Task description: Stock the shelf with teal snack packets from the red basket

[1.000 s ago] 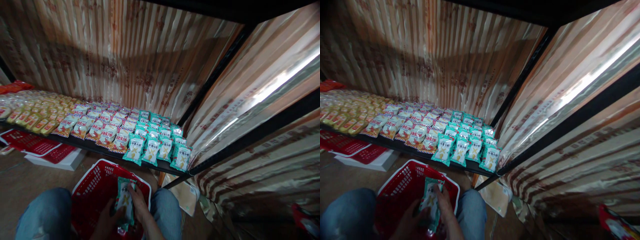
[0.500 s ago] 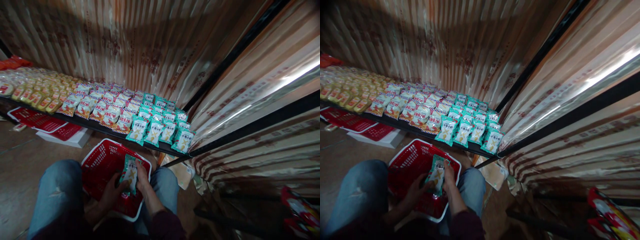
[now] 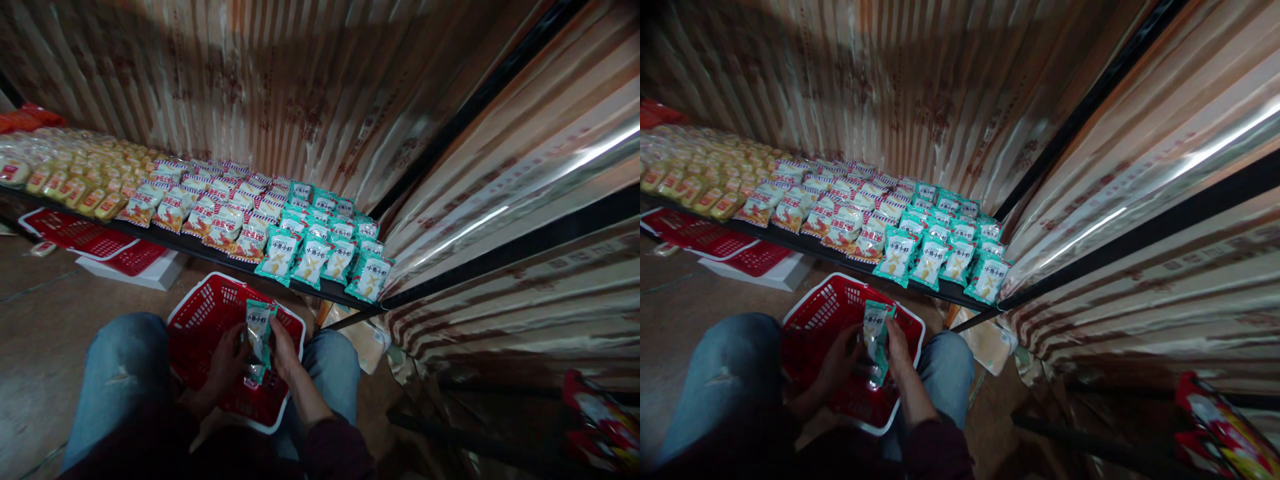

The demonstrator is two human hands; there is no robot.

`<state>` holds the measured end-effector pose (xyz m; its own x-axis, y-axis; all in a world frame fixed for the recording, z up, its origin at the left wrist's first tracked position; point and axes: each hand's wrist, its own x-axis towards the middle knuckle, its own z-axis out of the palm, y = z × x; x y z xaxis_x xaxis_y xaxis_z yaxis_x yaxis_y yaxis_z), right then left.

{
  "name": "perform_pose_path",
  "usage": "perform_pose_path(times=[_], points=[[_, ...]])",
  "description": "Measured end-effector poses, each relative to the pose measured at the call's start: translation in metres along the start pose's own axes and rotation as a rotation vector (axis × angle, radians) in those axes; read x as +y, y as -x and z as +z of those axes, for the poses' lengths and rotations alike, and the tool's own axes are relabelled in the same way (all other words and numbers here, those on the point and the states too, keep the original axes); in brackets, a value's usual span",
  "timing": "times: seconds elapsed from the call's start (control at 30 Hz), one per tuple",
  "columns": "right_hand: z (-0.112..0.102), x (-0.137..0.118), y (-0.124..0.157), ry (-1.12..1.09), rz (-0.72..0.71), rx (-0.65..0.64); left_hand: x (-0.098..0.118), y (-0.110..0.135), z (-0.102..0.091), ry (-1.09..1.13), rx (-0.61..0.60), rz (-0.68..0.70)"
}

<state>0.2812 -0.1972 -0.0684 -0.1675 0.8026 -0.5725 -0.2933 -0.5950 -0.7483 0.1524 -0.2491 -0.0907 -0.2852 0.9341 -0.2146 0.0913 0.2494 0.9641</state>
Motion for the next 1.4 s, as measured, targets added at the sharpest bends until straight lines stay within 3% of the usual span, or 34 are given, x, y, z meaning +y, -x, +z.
perform_pose_path(times=[0.13,0.37,0.5,0.67,0.93,1.4], points=[[-0.002,0.005,-0.002,0.039,0.004,-0.01,-0.007,-0.004,-0.004,0.016,-0.007,-0.059],[-0.003,0.007,-0.007,0.067,-0.007,-0.084,-0.007,-0.009,-0.008,0.171,-0.169,-0.208],[-0.007,0.013,-0.011,0.138,-0.078,-0.074,-0.003,-0.011,-0.009,0.3,-0.255,-0.247],[-0.012,0.021,-0.018,0.311,-0.234,-0.072,0.0,-0.011,-0.01,0.559,-0.348,-0.396],[-0.018,0.026,-0.023,0.525,-0.424,-0.067,-0.007,-0.015,-0.007,0.607,-0.288,-0.509],[-0.023,0.035,-0.027,0.664,-0.441,-0.044,-0.012,-0.012,-0.004,0.649,-0.225,-0.577]])
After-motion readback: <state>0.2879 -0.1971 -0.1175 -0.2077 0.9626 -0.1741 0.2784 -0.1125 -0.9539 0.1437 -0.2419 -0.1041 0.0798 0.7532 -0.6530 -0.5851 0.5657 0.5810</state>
